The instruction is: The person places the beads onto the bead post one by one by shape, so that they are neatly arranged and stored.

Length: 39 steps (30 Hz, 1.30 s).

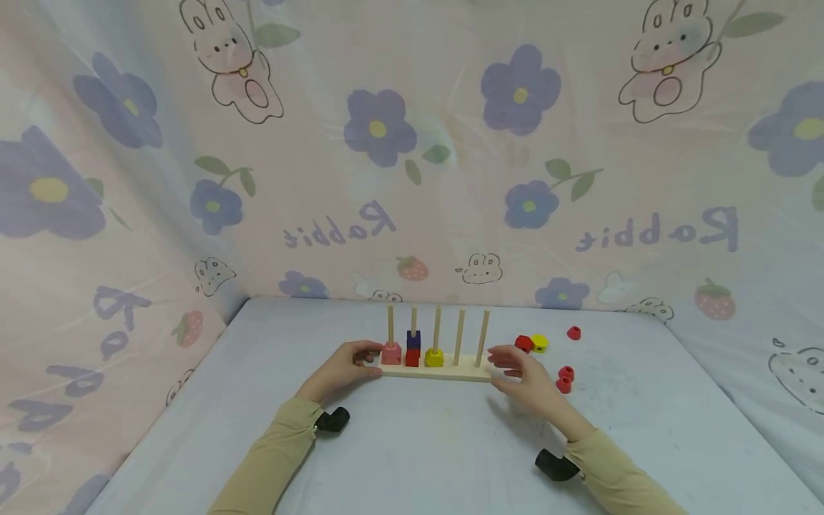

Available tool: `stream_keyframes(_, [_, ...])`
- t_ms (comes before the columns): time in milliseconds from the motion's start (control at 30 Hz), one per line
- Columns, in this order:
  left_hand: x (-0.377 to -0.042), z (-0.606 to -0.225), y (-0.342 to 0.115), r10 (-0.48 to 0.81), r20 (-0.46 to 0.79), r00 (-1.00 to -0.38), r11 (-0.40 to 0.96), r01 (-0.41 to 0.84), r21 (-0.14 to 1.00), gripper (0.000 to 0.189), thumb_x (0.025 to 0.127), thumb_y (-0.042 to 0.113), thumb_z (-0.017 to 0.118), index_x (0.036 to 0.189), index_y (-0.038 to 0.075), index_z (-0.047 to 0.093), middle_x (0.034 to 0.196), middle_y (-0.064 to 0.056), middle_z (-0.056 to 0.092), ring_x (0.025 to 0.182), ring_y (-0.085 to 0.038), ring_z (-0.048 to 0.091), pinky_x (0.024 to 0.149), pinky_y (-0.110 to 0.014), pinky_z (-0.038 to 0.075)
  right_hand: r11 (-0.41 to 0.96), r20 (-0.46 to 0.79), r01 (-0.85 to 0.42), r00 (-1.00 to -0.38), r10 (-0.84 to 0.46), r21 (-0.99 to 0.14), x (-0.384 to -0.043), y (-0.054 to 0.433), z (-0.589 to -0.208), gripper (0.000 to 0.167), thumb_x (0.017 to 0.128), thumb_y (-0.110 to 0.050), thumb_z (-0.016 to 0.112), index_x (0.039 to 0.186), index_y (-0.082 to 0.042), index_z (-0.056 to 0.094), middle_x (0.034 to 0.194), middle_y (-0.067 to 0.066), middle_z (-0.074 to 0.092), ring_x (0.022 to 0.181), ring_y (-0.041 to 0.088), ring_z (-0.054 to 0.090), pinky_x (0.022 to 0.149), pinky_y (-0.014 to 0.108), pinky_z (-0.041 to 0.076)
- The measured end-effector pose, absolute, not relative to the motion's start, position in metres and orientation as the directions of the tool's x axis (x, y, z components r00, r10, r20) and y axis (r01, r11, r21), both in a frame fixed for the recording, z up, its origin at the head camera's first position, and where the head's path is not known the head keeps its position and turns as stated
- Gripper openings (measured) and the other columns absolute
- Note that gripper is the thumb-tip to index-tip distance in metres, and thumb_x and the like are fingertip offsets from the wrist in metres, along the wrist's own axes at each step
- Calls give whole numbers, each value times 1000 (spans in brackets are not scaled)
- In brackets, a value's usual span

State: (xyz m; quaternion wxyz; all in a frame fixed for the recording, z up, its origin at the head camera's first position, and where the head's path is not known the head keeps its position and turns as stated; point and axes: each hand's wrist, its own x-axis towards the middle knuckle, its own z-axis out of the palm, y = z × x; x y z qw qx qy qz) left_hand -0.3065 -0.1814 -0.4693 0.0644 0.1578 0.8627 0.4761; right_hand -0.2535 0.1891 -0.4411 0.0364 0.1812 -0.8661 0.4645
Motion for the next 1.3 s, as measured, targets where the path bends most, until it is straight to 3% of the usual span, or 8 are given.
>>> stream_keyframes(267, [-307,-471,-182,338,37,-941,490,209,846,46,80,14,78,123,10,62,104,-3,59,92,-20,50,79,-34,41,566,301,-357,-934,-194,-743,-274,235,-433,45,83,3,70,125,4,52,119,23,59,110,39,55,90,53,44])
stream_keyframes(633, [-306,-470,-183,348,48,-936,488,224,844,47,80,15,78,124,10,61,104,-3,59,91,-20,51,80,-35,42,680,224,-294,-955,-192,-671,-304,278,-432,48,87,-3,67,129,7,48,123,29,53,113,46,50,92,56,41])
stream_keyframes(1067, [-305,-468,-181,341,45,-939,494,219,841,47,80,15,78,124,9,61,104,-2,59,92,-20,51,80,-35,41,726,85,-273,-955,-285,-631,-317,286,-434,49,87,-6,67,130,7,49,129,28,50,116,50,46,91,56,42])
stream_keyframes(1300, [-304,-467,-181,327,41,-944,496,209,843,47,80,14,78,123,10,62,103,-2,59,91,-20,51,79,-35,41,724,114,-288,-953,-281,-626,-319,285,-438,42,87,-2,65,126,8,51,123,27,53,113,49,48,89,55,44])
